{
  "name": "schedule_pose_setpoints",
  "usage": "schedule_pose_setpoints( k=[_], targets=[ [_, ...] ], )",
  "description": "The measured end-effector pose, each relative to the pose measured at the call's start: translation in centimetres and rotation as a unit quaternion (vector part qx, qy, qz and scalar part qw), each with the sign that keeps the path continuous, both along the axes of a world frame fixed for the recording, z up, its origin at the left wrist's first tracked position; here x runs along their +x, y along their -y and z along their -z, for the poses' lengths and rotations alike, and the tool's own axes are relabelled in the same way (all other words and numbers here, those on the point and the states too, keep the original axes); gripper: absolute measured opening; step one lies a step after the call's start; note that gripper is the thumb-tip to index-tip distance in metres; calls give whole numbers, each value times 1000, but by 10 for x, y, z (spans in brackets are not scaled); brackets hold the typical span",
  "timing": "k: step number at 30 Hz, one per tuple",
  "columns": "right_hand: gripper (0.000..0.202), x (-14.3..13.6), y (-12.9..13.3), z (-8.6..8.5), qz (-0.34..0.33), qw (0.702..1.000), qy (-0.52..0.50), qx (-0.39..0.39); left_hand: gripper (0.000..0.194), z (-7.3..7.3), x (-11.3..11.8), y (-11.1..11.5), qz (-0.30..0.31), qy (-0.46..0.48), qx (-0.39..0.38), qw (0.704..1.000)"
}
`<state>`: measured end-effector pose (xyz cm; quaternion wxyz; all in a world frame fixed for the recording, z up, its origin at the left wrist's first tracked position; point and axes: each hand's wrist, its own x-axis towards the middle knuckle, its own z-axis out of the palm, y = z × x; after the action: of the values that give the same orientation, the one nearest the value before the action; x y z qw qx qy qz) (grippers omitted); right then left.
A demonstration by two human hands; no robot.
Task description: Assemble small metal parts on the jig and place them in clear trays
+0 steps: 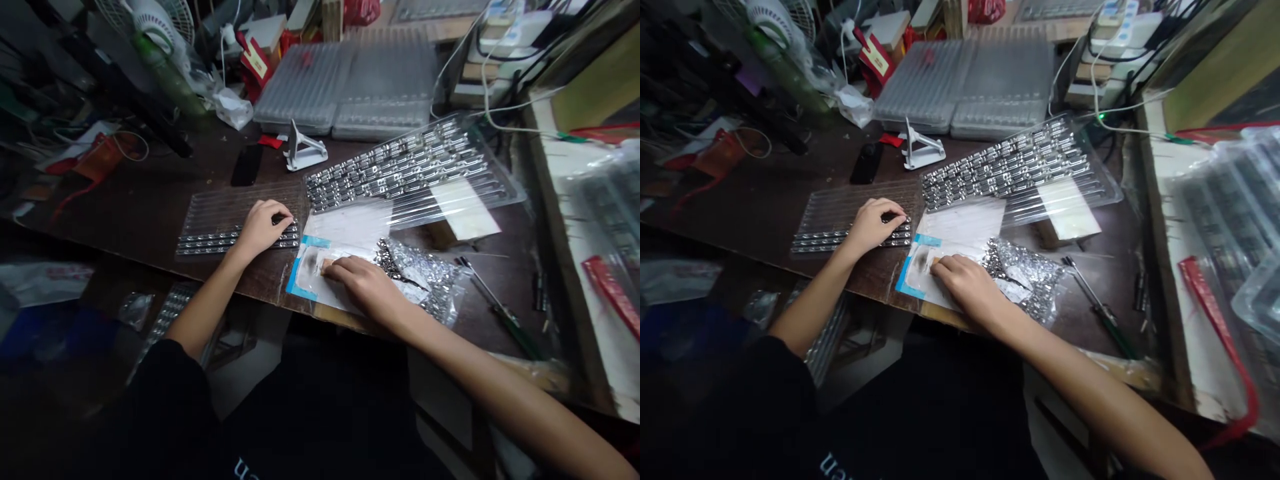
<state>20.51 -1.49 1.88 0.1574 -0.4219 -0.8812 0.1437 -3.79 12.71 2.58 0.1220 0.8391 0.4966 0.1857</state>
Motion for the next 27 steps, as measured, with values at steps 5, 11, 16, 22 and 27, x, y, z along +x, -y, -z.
schedule_pose_setpoints(
  k=[5,11,16,22,27],
  targets=[
    [19,0,0,0,-7,1000,14,5,13,-5,-9,-3,13,-46,-1,999],
    [17,-2,2,-2,10,999,39,21,13,-13,-11,-4,32,-46,32,998],
    [23,-7,2,-2,-18,993,98,62,11,-26,42,-1,79,-6,39,996],
    [24,-4,2,-2,-25,996,81,30,12,-22,145,-8,170,51,44,983],
    [23,23,0,-8,76,996,51,9,9,-5,189,-21,166,76,56,982]
  ],
)
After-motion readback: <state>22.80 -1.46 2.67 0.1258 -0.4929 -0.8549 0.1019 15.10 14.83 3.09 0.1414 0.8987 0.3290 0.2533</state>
